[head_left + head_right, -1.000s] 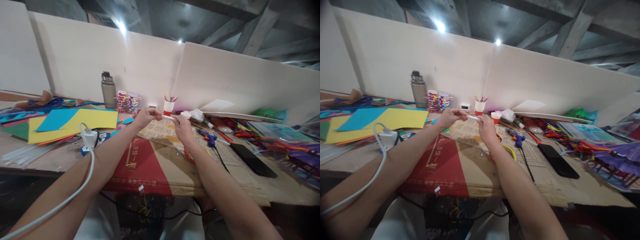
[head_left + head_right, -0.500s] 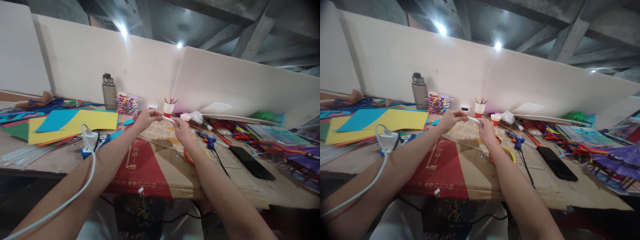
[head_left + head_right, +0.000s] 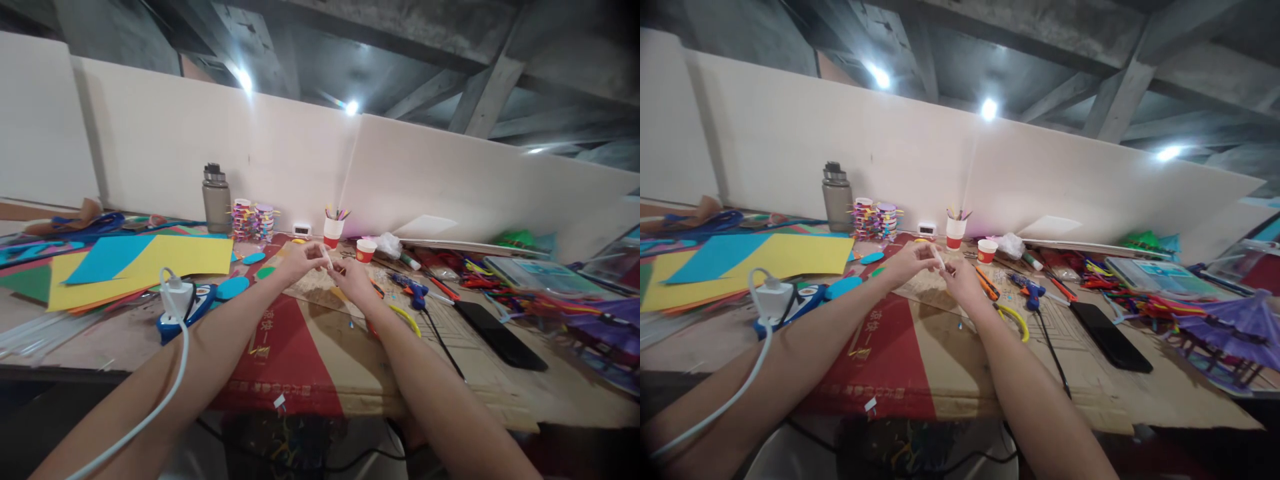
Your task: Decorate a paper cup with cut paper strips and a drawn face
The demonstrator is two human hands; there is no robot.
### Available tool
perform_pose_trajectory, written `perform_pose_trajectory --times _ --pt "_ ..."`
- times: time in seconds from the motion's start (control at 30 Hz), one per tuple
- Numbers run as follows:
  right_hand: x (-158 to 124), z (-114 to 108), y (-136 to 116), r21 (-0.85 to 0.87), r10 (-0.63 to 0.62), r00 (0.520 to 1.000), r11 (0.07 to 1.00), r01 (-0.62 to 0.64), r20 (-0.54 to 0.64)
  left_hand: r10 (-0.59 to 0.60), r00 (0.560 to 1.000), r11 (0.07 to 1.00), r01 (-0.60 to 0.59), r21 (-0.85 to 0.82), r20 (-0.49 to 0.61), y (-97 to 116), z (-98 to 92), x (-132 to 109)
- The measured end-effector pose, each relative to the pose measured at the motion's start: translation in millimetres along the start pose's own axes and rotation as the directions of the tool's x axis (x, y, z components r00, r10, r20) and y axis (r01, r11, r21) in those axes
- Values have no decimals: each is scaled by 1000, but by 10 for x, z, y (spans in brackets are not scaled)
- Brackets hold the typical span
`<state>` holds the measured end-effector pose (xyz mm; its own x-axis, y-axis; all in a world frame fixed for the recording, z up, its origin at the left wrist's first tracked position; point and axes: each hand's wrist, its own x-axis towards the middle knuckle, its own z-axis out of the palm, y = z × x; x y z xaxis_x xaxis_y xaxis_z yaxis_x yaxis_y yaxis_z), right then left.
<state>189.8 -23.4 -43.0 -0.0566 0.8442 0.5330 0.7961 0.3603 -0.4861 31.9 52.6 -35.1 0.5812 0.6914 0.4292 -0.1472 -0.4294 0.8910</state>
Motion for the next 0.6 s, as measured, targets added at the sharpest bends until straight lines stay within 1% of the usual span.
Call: perform_pose_trajectory --times 0.07,0.1,0.13,0.2,0.23,0.27,0.33,0.37,0.4,0.43,0.5,0.53,0.6 --pt "-19 23 -49 52 7 1000 999 -8 2 -50 997 997 47 54 59 -31 19 -5" --pt "-29 42 -64 78 28 1000 997 -27 -2 -64 995 995 58 86 72 -40 23 -9" --pt "-40 64 -74 112 55 998 992 -55 4 -70 995 992 62 114 66 -45 21 -11" --pt "-56 114 -79 187 103 995 977 -103 9 -59 998 985 58 163 5 -46 7 -13" --pt "-61 137 -78 219 121 992 969 -113 -22 -48 998 982 54 181 -37 -46 -4 -11" --pt "-65 155 -78 241 132 988 964 -110 -77 -33 997 979 48 199 -76 -47 -15 -9" --pt "-67 174 -88 255 138 966 964 -80 -218 -1 993 969 30 245 -118 -59 -31 -4" --pt "-66 174 -98 251 138 952 966 -67 -275 16 994 960 16 279 -109 -71 -32 -4" --pt "-65 169 -112 246 134 942 968 -57 -308 31 996 947 -3 322 -82 -85 -28 -7" --pt "-64 159 -128 239 124 940 970 -48 -316 44 998 928 -25 371 -44 -101 -17 -12" --pt "-62 136 -155 223 96 950 974 -28 -296 53 998 887 -67 457 44 -127 18 -28" --pt "-61 125 -162 219 82 956 976 -19 -283 49 996 874 -77 480 71 -136 40 -37" --pt "-59 106 -158 227 79 961 974 -18 -264 25 996 864 -67 499 91 -140 86 -54"
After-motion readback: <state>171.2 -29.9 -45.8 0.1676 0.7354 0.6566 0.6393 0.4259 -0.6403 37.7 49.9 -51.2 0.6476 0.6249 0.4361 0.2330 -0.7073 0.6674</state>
